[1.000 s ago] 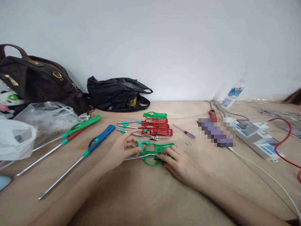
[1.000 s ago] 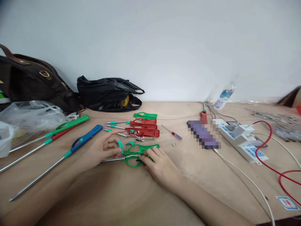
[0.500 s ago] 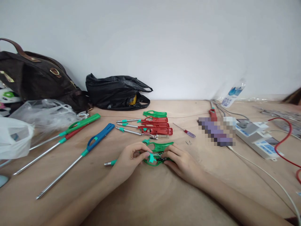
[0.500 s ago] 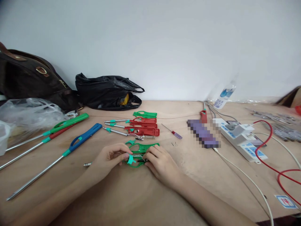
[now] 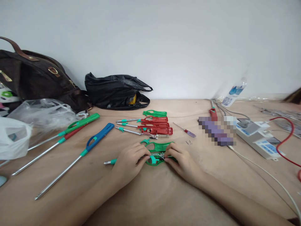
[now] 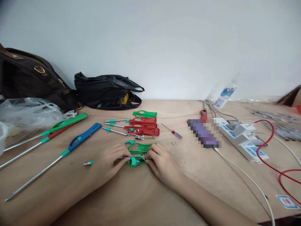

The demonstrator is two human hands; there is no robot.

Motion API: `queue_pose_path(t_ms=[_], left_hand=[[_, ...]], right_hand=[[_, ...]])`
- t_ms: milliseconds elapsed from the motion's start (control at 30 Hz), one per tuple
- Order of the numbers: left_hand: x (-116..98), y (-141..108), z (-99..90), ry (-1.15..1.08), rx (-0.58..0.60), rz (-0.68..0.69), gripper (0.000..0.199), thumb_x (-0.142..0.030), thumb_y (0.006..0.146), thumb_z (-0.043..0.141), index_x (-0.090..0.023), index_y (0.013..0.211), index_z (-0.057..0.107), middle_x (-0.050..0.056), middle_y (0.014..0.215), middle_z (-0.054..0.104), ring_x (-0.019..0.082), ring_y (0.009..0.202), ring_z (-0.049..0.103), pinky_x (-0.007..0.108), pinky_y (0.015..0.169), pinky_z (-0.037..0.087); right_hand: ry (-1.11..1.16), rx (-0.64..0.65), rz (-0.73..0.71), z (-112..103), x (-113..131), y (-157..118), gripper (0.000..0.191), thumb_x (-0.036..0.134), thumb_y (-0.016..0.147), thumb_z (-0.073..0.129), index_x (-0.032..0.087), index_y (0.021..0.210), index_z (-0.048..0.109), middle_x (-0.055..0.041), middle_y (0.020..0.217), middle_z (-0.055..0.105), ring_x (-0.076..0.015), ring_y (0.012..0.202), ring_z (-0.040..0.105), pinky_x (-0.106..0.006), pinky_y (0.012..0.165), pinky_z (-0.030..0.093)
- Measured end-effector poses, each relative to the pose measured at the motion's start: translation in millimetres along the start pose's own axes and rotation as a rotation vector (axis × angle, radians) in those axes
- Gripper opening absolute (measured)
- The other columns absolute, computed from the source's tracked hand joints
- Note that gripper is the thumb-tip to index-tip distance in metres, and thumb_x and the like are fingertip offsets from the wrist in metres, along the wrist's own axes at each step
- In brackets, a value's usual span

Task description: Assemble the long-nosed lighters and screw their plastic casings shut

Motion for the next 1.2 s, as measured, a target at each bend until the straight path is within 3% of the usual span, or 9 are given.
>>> queue_pose_path(t_ms=[200, 367, 867, 1200], left_hand=[[-6, 1, -5.4, 0.130, -0.058, 0.011, 0.016, -0.013, 0.090, 0.050, -0.019, 0.079, 0.061, 0.004, 0.087, 0.063, 0.021, 0.087, 0.054, 0.033, 0.075, 0.045], [-6, 2, 2.1, 0.117, 0.004, -0.059, 0.016, -0.011, 0.087, 0.053, -0.019, 0.075, 0.059, 0.005, 0.093, 0.059, 0.023, 0.092, 0.051, 0.036, 0.078, 0.044], [0, 0, 3.4, 0.192, -0.007, -0.128, 0.013, -0.013, 0.086, 0.051, -0.019, 0.075, 0.056, 0.004, 0.091, 0.058, 0.023, 0.088, 0.049, 0.036, 0.072, 0.036], [3, 3, 6.4, 0.124, 0.004, -0.175, 0.014, -0.016, 0.085, 0.053, -0.020, 0.072, 0.058, 0.003, 0.089, 0.059, 0.022, 0.086, 0.051, 0.036, 0.073, 0.036]], right_hand=[[0.064, -0.017, 0.061, -1, 0, 2, 0.013, 0.010, 0.091, 0.048, 0.020, 0.084, 0.053, -0.0051, 0.087, 0.058, -0.0205, 0.084, 0.054, -0.034, 0.072, 0.048], [0.089, -0.036, 0.068, -1, -2, 3, 0.014, 0.009, 0.090, 0.048, 0.021, 0.083, 0.052, -0.0047, 0.085, 0.058, -0.0208, 0.083, 0.054, -0.034, 0.072, 0.048], [0.142, -0.008, 0.085, 0, -4, 4, 0.014, 0.010, 0.091, 0.045, 0.021, 0.084, 0.051, -0.0051, 0.087, 0.056, -0.0210, 0.085, 0.051, -0.036, 0.075, 0.045], [0.105, -0.020, 0.061, 1, -4, 4, 0.015, 0.007, 0.089, 0.049, 0.021, 0.084, 0.052, -0.0041, 0.086, 0.058, -0.0201, 0.085, 0.053, -0.032, 0.073, 0.046]])
Point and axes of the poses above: each hand's wrist, its own y-axis towards the middle knuckle, its own z-axis out of the palm, x = y × z, the point moved 6 cm from there along y, towards the middle knuckle
